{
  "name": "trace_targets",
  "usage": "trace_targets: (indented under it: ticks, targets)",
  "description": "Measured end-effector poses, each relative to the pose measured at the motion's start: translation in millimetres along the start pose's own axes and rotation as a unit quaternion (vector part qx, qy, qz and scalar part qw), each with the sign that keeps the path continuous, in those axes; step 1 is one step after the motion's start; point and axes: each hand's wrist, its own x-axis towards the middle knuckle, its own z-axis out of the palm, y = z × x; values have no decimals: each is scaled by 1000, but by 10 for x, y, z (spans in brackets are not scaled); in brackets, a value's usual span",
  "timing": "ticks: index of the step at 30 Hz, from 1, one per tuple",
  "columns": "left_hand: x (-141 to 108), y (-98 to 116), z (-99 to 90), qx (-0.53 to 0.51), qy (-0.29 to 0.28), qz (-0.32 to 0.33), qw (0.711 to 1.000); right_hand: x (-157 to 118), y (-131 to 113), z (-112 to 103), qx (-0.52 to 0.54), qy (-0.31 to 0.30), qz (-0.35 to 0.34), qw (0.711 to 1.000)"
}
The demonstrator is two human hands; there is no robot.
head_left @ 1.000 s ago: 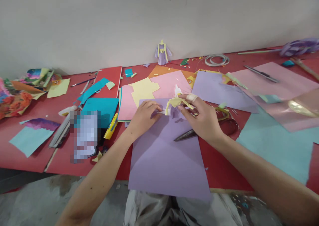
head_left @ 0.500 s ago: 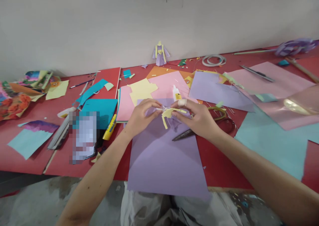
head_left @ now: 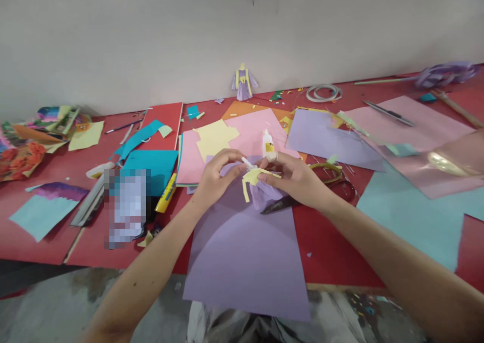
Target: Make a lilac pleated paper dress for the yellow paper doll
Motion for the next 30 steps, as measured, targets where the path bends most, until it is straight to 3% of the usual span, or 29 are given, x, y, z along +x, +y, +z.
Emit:
trace_targets:
  ticks: [5,11,17,24,30]
  targets:
    - [35,-83,-74,70,-11,-40,997,28,28,-61,72,66,16,995]
    - [3,-176,-207,211,-191,-31,958,105,129,-169,42,244,-9,969]
    - [15,-230,-264,259,-193,-39,946,167,207,-330,-56,349,-60,933]
    - [27,-253,-271,269,-197,-36,942,199,316,-359,-105,363,-25,926]
    - [28,-253,-268,286,-198,-27,937,177,243,-339,-89,372,-42,923]
